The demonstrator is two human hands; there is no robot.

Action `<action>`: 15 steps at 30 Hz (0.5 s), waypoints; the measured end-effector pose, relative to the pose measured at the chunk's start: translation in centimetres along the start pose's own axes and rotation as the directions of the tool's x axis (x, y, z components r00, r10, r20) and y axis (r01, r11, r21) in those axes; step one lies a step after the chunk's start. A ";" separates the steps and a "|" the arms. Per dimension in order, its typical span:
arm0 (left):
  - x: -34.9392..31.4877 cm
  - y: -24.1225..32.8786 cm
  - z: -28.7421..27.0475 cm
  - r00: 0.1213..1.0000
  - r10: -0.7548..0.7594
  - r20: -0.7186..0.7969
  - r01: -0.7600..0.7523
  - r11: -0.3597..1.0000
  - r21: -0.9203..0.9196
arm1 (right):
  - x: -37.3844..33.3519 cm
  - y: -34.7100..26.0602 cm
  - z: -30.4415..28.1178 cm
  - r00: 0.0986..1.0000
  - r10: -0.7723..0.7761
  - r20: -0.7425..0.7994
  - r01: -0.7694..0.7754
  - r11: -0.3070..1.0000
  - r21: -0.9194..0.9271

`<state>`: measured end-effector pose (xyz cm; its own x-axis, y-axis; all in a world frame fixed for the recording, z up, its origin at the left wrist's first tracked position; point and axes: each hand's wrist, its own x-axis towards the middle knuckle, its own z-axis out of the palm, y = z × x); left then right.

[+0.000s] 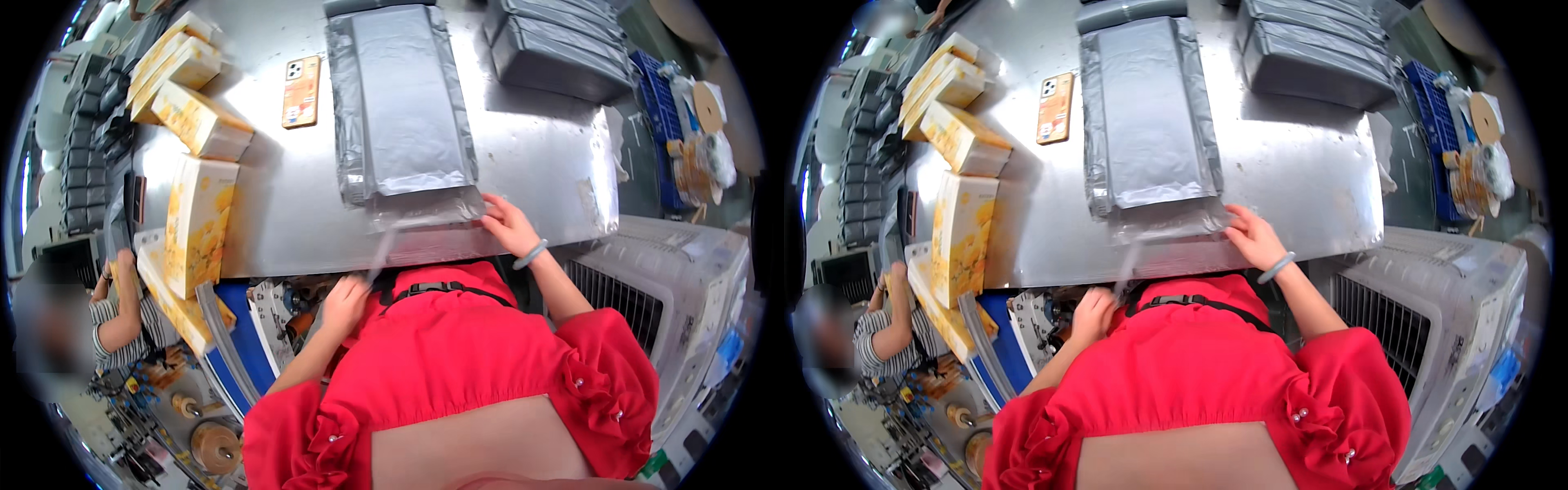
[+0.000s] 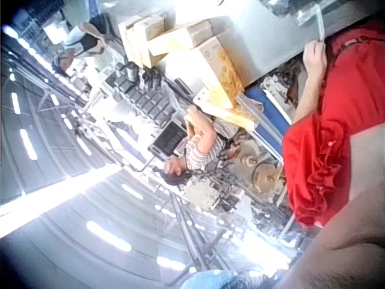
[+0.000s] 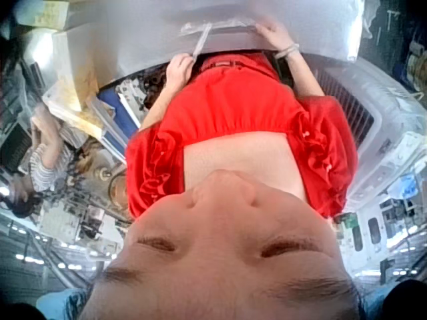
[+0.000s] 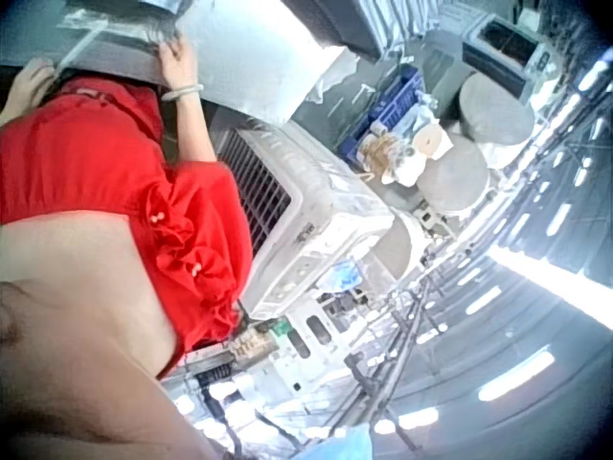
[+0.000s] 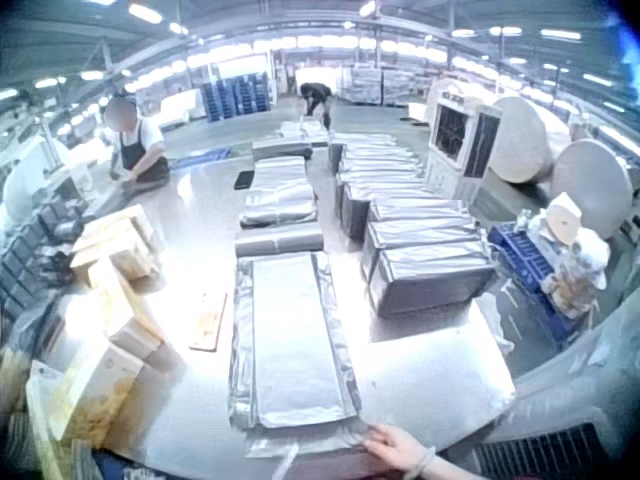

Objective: The person places rectangular product boxes into grey plastic mailer bags, seals the bags by hand, and stacks the completed packages on a metal table.

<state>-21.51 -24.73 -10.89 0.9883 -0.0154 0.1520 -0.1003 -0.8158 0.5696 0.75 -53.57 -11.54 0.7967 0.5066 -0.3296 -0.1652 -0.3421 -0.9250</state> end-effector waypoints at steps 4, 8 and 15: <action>-10.2 -6.8 -3.6 0.454 -0.387 0.803 0.128 0.920 0.371 | 0.9 -4.9 -3.6 0.789 -0.579 0.205 0.538 0.491 -0.685; 9.9 -0.9 -7.8 0.927 0.336 0.165 -0.371 0.885 0.282 | 4.1 -8.6 -3.4 0.427 -0.587 0.688 0.747 -0.199 -0.634; 18.3 -6.3 -5.3 0.856 0.501 0.125 -0.517 0.830 0.208 | 8.6 -5.4 -4.0 0.453 -0.787 0.418 0.792 0.141 -0.595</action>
<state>-3.41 -16.79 -7.37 0.8101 -0.4946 0.3147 -0.5701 -0.7899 0.2260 10.82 -50.53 -8.67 0.2486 0.8296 0.5000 0.9531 -0.1175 -0.2788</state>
